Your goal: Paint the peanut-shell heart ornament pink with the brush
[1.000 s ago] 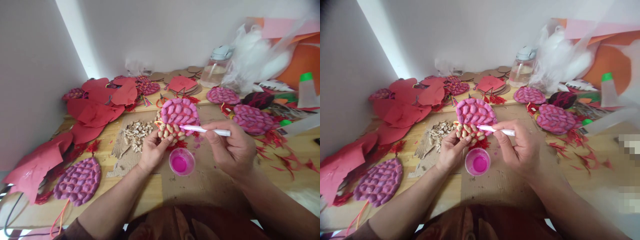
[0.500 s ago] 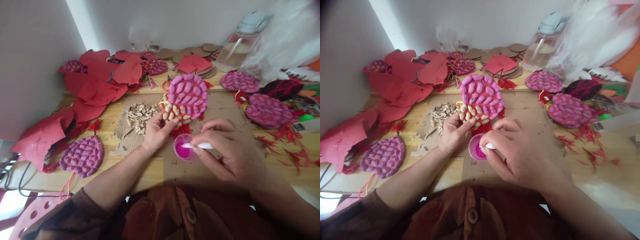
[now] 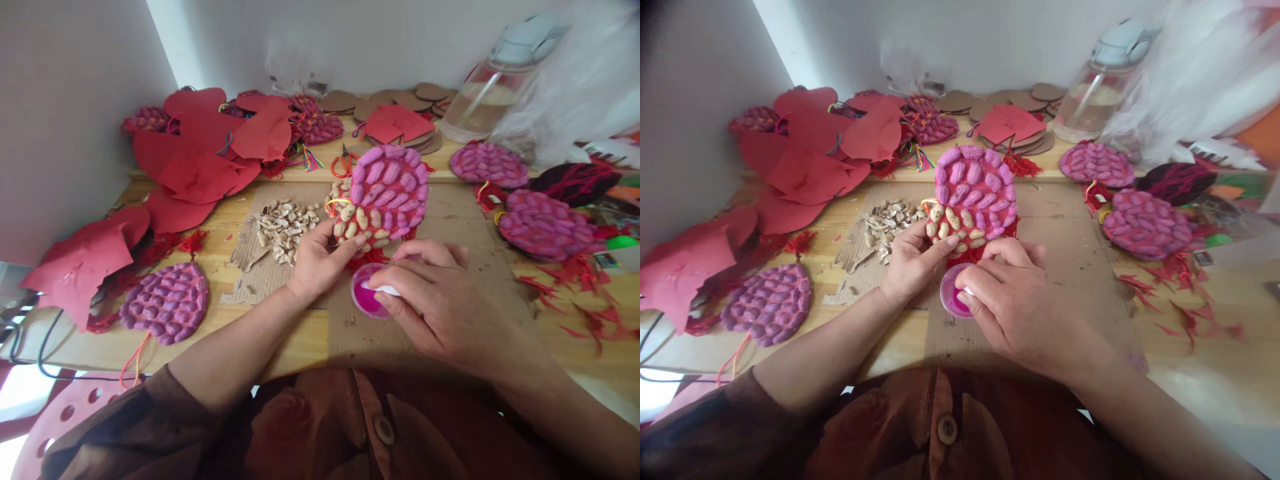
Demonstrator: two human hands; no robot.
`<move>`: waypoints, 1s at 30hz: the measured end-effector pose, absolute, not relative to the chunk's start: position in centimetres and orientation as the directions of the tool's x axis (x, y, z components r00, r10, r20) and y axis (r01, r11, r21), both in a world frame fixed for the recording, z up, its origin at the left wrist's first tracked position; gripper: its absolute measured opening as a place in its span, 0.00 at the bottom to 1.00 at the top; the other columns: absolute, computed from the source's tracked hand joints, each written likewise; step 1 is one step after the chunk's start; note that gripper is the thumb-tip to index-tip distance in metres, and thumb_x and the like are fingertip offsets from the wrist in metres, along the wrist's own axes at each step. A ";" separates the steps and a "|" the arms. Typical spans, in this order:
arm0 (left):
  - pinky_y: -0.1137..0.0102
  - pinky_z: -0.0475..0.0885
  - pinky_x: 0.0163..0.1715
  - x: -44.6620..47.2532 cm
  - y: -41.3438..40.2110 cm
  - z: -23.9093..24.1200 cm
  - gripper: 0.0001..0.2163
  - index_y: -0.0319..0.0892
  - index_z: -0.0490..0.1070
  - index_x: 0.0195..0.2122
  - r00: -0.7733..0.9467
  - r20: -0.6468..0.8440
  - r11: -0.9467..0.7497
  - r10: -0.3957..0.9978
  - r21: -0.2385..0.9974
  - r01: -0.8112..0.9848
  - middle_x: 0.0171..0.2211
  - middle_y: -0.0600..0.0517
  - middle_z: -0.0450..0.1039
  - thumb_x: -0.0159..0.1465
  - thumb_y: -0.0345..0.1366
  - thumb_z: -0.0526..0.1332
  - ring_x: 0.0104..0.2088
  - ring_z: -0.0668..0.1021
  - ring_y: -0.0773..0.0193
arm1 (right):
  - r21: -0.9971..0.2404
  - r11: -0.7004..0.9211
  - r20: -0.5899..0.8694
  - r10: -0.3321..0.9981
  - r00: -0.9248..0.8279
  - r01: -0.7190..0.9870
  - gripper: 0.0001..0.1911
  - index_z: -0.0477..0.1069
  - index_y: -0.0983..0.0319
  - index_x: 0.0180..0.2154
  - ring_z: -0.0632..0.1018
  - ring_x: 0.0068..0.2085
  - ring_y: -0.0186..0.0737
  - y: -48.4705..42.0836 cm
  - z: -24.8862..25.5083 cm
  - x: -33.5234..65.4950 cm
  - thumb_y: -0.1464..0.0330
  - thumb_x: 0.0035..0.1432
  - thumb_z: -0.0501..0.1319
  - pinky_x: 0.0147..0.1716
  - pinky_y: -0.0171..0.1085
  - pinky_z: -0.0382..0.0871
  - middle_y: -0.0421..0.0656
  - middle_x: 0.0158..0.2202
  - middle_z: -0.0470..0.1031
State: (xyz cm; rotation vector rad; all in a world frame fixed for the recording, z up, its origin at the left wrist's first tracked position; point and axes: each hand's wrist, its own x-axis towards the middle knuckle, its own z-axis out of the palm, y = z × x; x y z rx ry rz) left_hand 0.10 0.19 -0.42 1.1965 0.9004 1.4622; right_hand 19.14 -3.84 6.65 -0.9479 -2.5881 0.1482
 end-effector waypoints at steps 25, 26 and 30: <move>0.67 0.76 0.43 0.3 0.0 -0.7 0.12 0.42 0.77 0.39 0.010 0.183 -0.177 0.983 0.962 -0.210 0.37 0.50 0.79 0.59 0.41 0.73 0.37 0.78 0.63 | -0.206 0.740 0.367 0.665 -0.650 0.640 0.03 0.74 0.57 0.38 0.73 0.49 0.51 -3.3 6.5 20.0 0.67 0.64 0.61 0.48 0.50 0.59 0.42 0.34 0.78; 0.67 0.76 0.43 0.3 0.0 -0.7 0.12 0.41 0.77 0.39 0.014 0.180 -0.173 0.984 0.962 -0.209 0.37 0.50 0.79 0.59 0.41 0.73 0.37 0.78 0.63 | -0.209 0.743 0.357 0.663 -0.658 0.635 0.04 0.74 0.58 0.38 0.72 0.49 0.51 -3.3 6.4 19.8 0.68 0.64 0.61 0.48 0.51 0.59 0.42 0.34 0.77; 0.69 0.75 0.42 0.2 -0.1 -0.6 0.11 0.41 0.77 0.41 0.018 0.174 -0.167 0.985 0.962 -0.214 0.38 0.51 0.79 0.60 0.39 0.72 0.36 0.77 0.64 | -0.260 0.761 0.352 0.648 -0.675 0.595 0.04 0.76 0.60 0.38 0.71 0.49 0.52 -3.4 6.2 19.6 0.69 0.62 0.62 0.50 0.53 0.62 0.43 0.35 0.76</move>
